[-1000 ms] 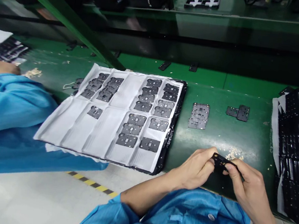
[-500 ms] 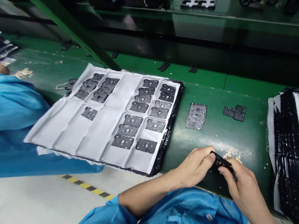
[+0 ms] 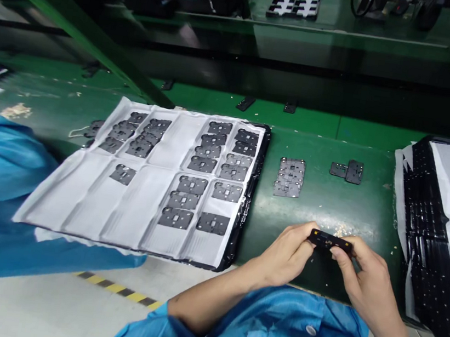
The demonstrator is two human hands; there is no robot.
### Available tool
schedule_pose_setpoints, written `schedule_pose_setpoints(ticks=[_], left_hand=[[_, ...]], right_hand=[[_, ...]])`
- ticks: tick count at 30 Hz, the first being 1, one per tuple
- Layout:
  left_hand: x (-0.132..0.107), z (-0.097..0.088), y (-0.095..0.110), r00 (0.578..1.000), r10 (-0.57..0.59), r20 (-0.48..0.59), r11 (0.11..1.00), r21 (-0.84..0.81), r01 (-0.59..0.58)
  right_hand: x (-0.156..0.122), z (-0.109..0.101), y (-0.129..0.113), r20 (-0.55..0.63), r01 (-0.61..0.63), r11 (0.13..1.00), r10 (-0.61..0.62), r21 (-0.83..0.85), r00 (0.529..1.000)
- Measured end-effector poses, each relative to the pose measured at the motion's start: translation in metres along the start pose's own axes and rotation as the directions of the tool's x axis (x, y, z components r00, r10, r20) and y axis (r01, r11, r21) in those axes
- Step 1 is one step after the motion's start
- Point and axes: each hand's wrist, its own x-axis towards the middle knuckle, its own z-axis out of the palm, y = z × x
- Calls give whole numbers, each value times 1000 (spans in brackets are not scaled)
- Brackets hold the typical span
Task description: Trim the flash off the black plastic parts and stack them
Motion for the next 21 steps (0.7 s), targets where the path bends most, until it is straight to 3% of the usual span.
schedule_pose_setpoints(ticks=[4,12,21], left_hand=[[-4,-6,1,998,-16,-57,999,32,18],[4,4,-3,979,25,-202,963,-258,-78],[-2,9,-4,971,55,-231,941,-314,-128]], right_hand=[[-1,-1,3,-68,-51,998,53,43,996],[0,7,-8,-109,-19,998,26,68,994],[3,9,-19,-101,15,1000,-13,20,995]])
